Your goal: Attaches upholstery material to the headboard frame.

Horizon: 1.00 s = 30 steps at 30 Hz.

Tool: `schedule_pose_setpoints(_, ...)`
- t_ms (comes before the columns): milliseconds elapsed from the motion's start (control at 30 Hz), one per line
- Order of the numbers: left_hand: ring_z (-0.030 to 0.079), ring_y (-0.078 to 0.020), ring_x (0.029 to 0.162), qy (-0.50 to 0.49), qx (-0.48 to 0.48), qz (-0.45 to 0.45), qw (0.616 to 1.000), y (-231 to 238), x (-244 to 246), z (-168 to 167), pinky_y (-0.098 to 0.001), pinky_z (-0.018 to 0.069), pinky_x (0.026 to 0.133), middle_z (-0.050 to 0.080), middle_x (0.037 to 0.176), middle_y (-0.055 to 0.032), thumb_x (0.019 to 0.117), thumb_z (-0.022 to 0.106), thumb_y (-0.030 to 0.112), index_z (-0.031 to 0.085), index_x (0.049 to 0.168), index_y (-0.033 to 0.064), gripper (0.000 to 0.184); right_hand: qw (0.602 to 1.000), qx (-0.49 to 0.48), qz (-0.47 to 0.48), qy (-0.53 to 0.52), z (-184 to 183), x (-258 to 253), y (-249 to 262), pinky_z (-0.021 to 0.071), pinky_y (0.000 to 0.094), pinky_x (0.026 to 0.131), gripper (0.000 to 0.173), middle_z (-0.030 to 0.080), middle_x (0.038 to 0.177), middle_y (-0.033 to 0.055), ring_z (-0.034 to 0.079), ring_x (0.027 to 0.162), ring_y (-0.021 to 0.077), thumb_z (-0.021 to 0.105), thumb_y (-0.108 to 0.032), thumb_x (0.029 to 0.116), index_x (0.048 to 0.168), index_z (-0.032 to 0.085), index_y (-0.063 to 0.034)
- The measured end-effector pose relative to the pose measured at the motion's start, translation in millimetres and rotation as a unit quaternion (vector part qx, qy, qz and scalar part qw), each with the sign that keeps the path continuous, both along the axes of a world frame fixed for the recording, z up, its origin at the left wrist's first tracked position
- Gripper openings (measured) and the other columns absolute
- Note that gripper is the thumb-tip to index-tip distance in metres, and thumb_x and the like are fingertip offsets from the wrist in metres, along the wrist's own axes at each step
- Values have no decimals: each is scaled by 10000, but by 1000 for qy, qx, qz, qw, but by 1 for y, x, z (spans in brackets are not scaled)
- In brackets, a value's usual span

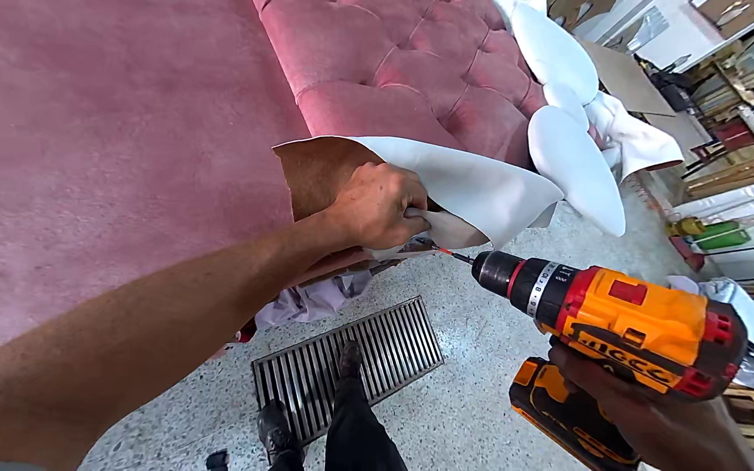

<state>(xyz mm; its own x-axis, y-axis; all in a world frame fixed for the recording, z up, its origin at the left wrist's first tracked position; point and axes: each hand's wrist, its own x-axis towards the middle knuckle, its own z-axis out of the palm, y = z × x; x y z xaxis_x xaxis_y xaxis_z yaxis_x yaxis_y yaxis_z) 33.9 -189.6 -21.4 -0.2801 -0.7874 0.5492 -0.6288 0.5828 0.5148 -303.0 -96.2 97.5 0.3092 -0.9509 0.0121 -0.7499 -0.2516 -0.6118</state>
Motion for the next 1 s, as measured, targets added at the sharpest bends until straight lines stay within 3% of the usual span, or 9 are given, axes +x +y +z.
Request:
schedule_pose_setpoints(200,618,-133,680,0,12,-3,1000,1,0,0,-405,472,598,644,743,21,862,699,382,754,802,166,231,994,4,85,73,32,15,-10,633,298,671,341,732,940,-41,713,782,58,723,-390,906,1147,679,-153)
schedule_pose_setpoints(333,638,-147,705,-24,52,-36,998,-4,4,8,-435,487,615,672,766,15,870,703,398,739,794,165,248,988,-25,88,125,46,28,-20,623,300,645,347,724,914,-71,703,750,45,729,-444,859,1111,686,-210)
schedule_pose_setpoints(400,628,-141,685,-54,70,-64,994,-9,8,14,-437,488,607,660,734,32,874,694,424,715,761,181,268,986,-19,81,144,50,33,-20,630,315,670,370,727,928,-57,711,771,56,746,-439,845,1113,686,-191)
schedule_pose_setpoints(533,609,-138,641,-50,44,-80,995,-12,10,8,-427,471,573,634,703,35,886,668,410,695,728,182,278,983,14,82,164,56,43,-13,616,337,780,390,726,972,55,707,869,80,751,-334,877,1124,677,-40)
schedule_pose_setpoints(833,582,-169,623,-44,54,-78,995,-10,9,8,-422,423,546,575,672,7,890,634,343,654,699,159,266,983,37,66,167,62,54,-5,616,332,763,382,729,953,59,706,848,83,732,-356,909,1110,687,-35)
schedule_pose_setpoints(1000,569,-165,612,-46,53,-75,995,-9,10,9,-414,401,539,561,661,8,886,623,345,634,684,160,274,987,44,43,148,58,52,-1,612,283,690,322,720,902,-9,689,772,43,726,-350,902,1075,697,-80)
